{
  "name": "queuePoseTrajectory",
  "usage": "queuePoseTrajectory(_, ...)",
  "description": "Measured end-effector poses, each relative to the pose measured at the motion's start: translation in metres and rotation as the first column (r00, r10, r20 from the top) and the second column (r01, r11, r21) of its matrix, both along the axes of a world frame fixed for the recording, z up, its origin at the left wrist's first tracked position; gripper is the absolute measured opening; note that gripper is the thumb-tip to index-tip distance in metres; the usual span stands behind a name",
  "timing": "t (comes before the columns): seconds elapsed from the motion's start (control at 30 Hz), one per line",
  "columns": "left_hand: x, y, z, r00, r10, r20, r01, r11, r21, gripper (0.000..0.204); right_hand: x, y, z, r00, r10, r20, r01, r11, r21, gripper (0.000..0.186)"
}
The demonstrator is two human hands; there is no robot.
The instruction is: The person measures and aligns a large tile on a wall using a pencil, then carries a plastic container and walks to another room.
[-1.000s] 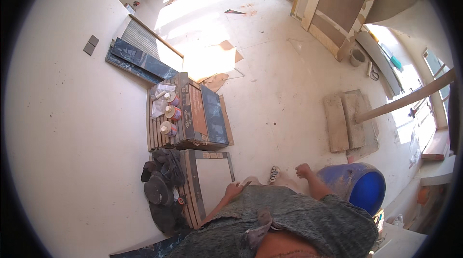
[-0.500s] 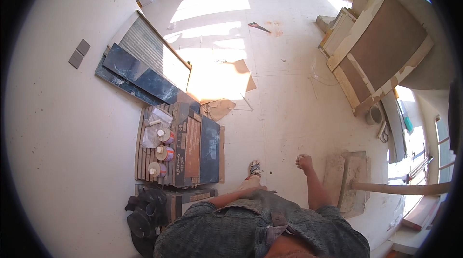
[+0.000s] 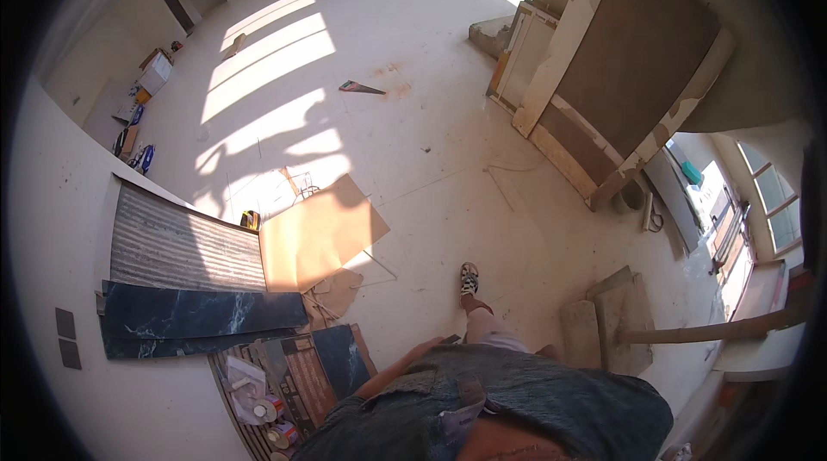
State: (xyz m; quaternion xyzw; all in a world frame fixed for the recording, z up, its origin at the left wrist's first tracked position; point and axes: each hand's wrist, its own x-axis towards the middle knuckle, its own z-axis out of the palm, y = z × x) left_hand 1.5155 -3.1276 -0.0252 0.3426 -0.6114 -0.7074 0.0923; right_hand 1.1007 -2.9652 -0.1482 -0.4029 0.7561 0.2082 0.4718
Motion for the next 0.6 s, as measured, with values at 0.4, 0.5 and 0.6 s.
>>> queuePoseTrajectory(0.4,-0.055,-0.361,0.019,0.966,0.055,0.252,-0.019,0.99,-0.142,0.031,-0.029,-0.639,0.079,0.98,-0.113,0.161,0.197,0.605,-0.772,0.031)
queuePoseTrajectory(0.5,-0.056,-0.444,0.014,0.931,0.106,0.349,-0.058,0.988,-0.146,0.031,-0.009,-0.76,0.126,0.964,-0.095,0.25,0.255,0.602,-0.756,0.027)
queuePoseTrajectory(0.6,-0.009,-0.509,-0.034,0.898,0.314,0.31,-0.34,0.94,0.033,0.031,0.027,-0.833,0.108,0.962,-0.025,0.273,0.221,0.659,-0.719,0.024)
